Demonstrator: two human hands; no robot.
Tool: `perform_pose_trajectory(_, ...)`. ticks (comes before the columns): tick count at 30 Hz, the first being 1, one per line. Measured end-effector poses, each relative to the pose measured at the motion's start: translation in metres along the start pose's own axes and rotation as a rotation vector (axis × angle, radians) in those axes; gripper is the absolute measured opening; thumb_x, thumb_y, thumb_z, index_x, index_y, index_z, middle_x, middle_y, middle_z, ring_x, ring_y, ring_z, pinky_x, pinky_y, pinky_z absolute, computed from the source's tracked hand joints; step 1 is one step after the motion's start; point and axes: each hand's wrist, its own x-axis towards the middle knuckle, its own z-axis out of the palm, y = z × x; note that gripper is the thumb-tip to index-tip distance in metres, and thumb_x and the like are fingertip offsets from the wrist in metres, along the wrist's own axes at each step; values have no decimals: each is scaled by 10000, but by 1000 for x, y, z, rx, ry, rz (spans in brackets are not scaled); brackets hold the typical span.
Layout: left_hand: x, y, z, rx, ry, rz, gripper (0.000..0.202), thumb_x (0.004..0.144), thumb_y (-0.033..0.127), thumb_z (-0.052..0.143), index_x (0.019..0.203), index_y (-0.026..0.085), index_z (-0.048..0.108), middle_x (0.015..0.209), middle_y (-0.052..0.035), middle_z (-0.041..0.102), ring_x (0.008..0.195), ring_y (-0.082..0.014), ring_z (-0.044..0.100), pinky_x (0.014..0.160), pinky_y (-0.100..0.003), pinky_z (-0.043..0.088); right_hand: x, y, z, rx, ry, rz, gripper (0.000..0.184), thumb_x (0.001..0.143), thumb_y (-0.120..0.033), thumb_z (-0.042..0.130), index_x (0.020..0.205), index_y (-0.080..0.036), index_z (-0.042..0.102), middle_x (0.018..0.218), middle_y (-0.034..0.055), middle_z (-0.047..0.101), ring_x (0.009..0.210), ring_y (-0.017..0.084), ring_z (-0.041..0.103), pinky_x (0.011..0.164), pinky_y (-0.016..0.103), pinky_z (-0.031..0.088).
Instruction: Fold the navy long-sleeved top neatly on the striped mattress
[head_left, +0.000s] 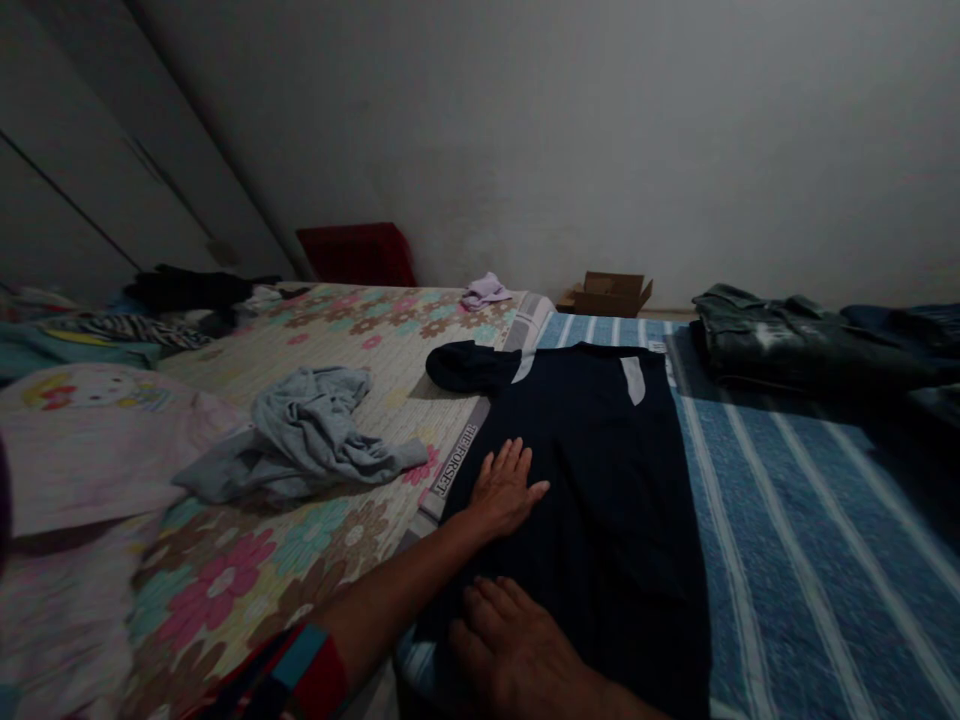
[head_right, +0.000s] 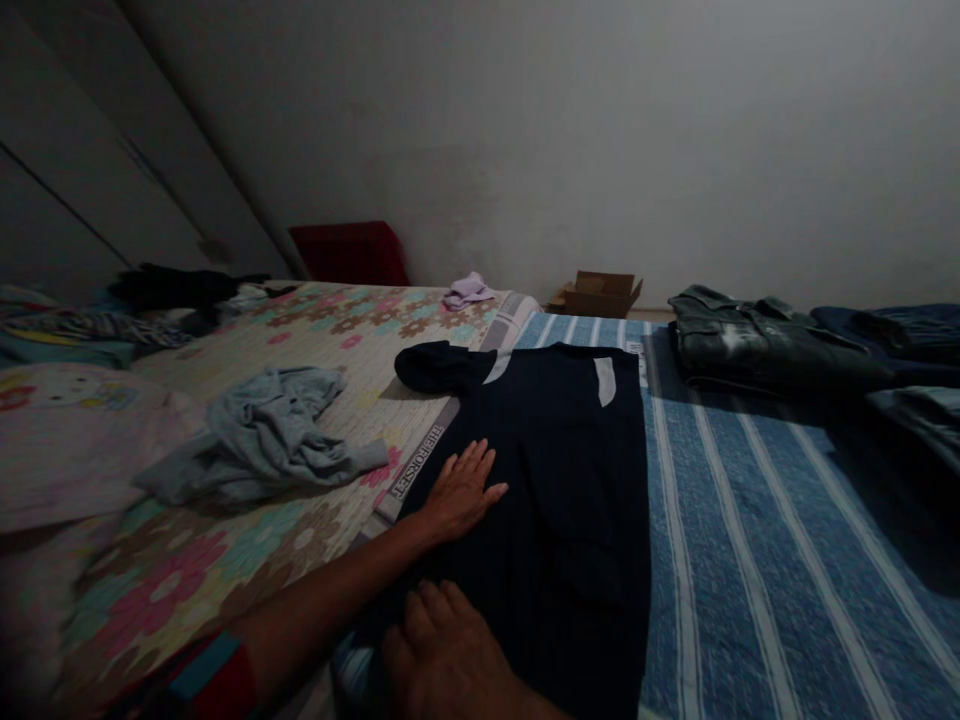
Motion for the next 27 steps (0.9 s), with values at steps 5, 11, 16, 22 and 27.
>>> perform_pose_trajectory(5, -11, 2, -2, 15, 23, -24, 686, 904, 560, 209, 1412, 104, 281, 1509, -124, 185, 1393, -244, 101, 1113, -439, 139, -2, 10, -12, 64, 50, 45, 268, 833, -348, 573, 1044, -184, 580, 1142, 81, 613, 1095, 218, 535, 980, 353, 386)
perform_pose_trajectory(11, -19, -2, 3, 25, 6, -56, 683, 899, 550, 259, 1422, 111, 264, 1513, -126, 161, 1394, -255, 80, 1114, -449, 126, -5, 29, -42, 129, -81, 155, 151, 799, -259, 614, 933, -190, 602, 991, 38, 638, 962, 205, 576, 878, 321, 441)
perform_pose_trajectory(16, -18, -1, 0, 26, 12, -46, 705, 881, 547, 318, 1420, 95, 263, 1511, -142, 139, 1392, -271, 72, 1105, -473, 142, -2, 46, -64, 223, -153, 203, 175, 826, -253, 547, 989, -205, 588, 1035, 39, 625, 955, 197, 564, 887, 307, 423)
perform_pose_trajectory(22, -17, -6, 0, 70, -94, -28, 625, 906, 394, 286, 1430, 63, 209, 1507, -145, 76, 1387, -268, 34, 1107, -478, 125, 21, 84, -102, 251, -142, 265, 162, 866, -206, 450, 945, -192, 590, 968, 50, 622, 905, 160, 571, 820, 258, 428)
perform_pose_trajectory(27, -22, -3, -10, -18, -73, -49, 730, 860, 513, 381, 1414, 55, 258, 1497, -166, 104, 1380, -292, 56, 1107, -497, 137, 51, 153, -100, 23, -162, 404, 204, 876, -226, 412, 966, -170, 587, 1039, 94, 601, 977, 198, 557, 841, 302, 419)
